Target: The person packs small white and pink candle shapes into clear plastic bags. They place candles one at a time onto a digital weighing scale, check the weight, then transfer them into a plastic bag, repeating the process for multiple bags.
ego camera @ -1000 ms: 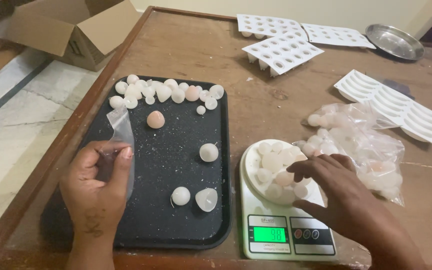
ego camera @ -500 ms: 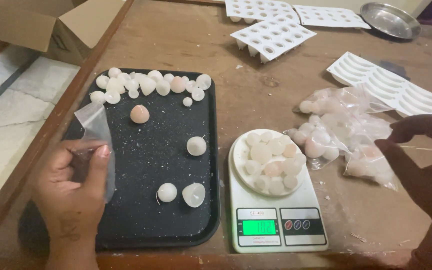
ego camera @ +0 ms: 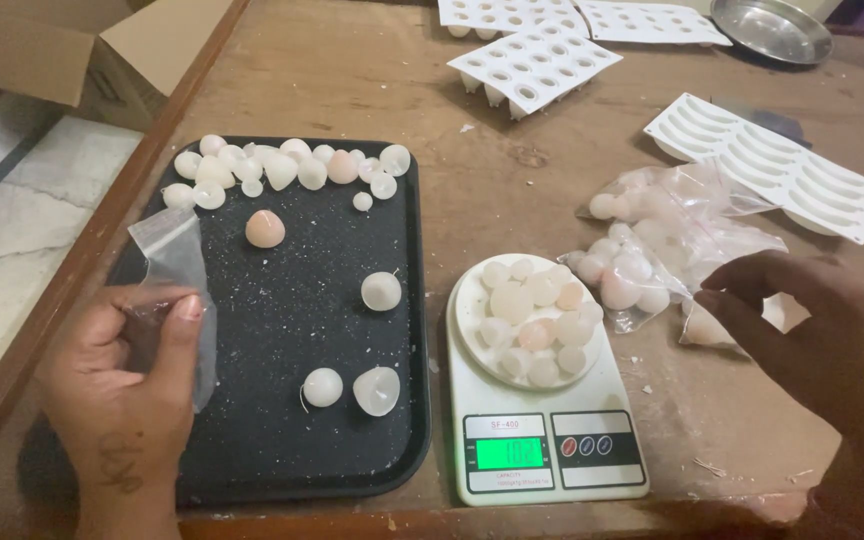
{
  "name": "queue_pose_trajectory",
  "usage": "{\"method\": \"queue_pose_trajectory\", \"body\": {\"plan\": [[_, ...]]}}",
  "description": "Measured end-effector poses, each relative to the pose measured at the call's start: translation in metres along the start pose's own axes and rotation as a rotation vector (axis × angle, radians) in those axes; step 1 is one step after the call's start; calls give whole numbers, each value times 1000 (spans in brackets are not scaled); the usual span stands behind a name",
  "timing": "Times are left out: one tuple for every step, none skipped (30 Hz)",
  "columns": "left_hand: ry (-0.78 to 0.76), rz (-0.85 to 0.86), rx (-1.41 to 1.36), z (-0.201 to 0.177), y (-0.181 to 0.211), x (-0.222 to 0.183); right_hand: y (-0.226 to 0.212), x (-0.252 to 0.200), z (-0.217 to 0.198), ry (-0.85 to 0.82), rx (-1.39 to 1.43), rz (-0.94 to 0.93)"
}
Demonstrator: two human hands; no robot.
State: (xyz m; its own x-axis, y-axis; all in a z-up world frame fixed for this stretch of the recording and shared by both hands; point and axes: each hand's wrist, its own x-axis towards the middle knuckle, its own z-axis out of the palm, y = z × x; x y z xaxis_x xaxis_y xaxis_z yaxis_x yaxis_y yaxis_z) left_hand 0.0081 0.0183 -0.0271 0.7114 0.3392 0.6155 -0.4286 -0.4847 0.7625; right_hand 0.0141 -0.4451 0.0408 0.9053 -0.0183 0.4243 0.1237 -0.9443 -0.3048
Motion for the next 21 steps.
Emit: {"method": "queue_pose_trajectory", "body": {"plan": [[0, -1, 0, 0, 2, 0, 1, 1, 0, -1, 0, 0], [1, -17, 36, 0, 5, 1, 2, 2, 0, -24, -39, 13], [3, -32, 71, 1, 8, 1, 4, 2, 0, -45, -78, 26], [2, -32, 70, 1, 8, 2, 8, 3, 1, -44, -79, 27], [2, -16, 111, 1, 9, 2, 12, 4, 2, -84, -60, 5], [2, 0, 152, 1, 9, 2, 16, 4, 2, -125, -41, -17], [1, 1, 152, 1, 8, 2, 7, 5, 1, -124, -41, -16], [-5, -18, 126, 1, 8, 1, -2, 6, -1, -156, -77, 29], [-11, -39, 100, 1, 7, 1, -11, 7, -2, -190, -113, 74], [-12, -38, 100, 1, 5, 1, -17, 6, -3, -190, -113, 75], [-18, -31, 68, 1, 3, 1, -23, 6, -3, -215, -109, 128], [-23, -24, 36, 1, 1, 0, -29, 5, -3, -239, -104, 181], [-23, -24, 36, 1, 3, -1, -29, 3, 1, -238, -104, 181], [-28, -27, 37, 1, 4, -2, -29, 0, 5, -221, -68, 128], [-32, -31, 38, 1, 6, -3, -29, -2, 10, -204, -31, 73], [-30, -31, 39, -1, 22, -7, -30, -7, 14, -204, -31, 71], [-108, -95, -36, -2, 37, -10, -31, -12, 19, -162, 63, -71], [-186, -159, -111, -3, 52, -12, -32, -16, 23, -115, 159, -212], [-183, -156, -104, 0, 55, -17, -45, -21, 22, -113, 166, -215], [-334, -141, -479, 2, 59, -21, -58, -27, 21, -117, 292, -319], [-483, -122, -850, 2, 62, -24, -72, -32, 21, -119, 423, -426]]}}
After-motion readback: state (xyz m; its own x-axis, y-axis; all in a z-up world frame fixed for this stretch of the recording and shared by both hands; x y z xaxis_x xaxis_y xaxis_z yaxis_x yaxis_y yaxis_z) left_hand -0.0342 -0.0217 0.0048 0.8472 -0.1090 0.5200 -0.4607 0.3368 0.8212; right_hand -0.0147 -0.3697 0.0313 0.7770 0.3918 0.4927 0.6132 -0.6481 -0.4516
